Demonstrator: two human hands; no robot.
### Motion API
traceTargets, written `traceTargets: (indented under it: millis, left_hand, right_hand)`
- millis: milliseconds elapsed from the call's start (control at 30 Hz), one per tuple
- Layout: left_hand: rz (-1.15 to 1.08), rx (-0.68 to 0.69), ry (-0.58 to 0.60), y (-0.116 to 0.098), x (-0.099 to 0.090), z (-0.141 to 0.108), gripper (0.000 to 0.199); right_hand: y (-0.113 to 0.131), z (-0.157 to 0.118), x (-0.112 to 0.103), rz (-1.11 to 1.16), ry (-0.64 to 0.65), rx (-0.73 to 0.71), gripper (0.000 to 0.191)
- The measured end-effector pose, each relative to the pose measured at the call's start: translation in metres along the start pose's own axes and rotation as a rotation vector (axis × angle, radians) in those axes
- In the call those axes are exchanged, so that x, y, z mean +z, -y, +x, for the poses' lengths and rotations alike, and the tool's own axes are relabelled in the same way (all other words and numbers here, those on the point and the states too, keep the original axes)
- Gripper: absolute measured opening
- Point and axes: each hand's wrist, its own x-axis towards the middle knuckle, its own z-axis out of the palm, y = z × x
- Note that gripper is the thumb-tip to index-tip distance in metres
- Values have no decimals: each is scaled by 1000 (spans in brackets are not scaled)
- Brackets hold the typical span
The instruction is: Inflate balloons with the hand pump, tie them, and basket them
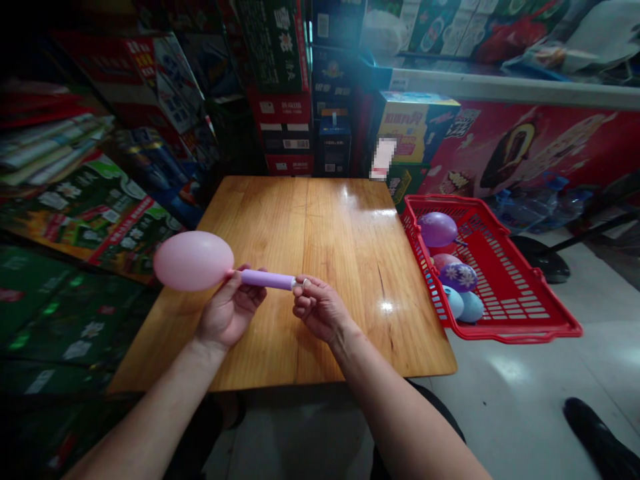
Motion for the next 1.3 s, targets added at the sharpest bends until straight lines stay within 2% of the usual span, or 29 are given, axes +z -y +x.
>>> traceTargets:
  millis: [133,200,333,400,600,733,833,1033,1200,1300]
  left_hand:
    - [3,95,-30,-12,-1,3,21]
    - [11,109,-25,-13,-1,2,23]
    - [13,-34,16,-1,1,-3,27]
    - [-1,-53,-3,1,2,-2,26]
    - [3,104,-57,-22,-3,6,26]
    - [12,41,-17,-11,-1,4,27]
    - [24,10,-31,-3,1,5,24]
    - [0,137,-41,-22,-4,8,22]
    - [14,-14,36,-9,0,-1,24]
    - [25,-12,32,-3,3,0,23]
  right_hand:
    - [17,-3,3,-24,10,-50,14]
    - [17,-3,3,-11,0,-82,13]
    - [3,0,2,1,-9,-44,20]
    - [3,0,1,-28,-1,-18,21]
    - [25,-4,1,-48,2,-90,13]
    - [5,2,-1,0,0,-68,15]
    - [-4,5,-1,-23,4,-17,15]
    - [22,0,2,-8,15,-94,15]
    - [1,2,3,-13,-12,-35,22]
    - [-1,2,3,-15,-11,7,22]
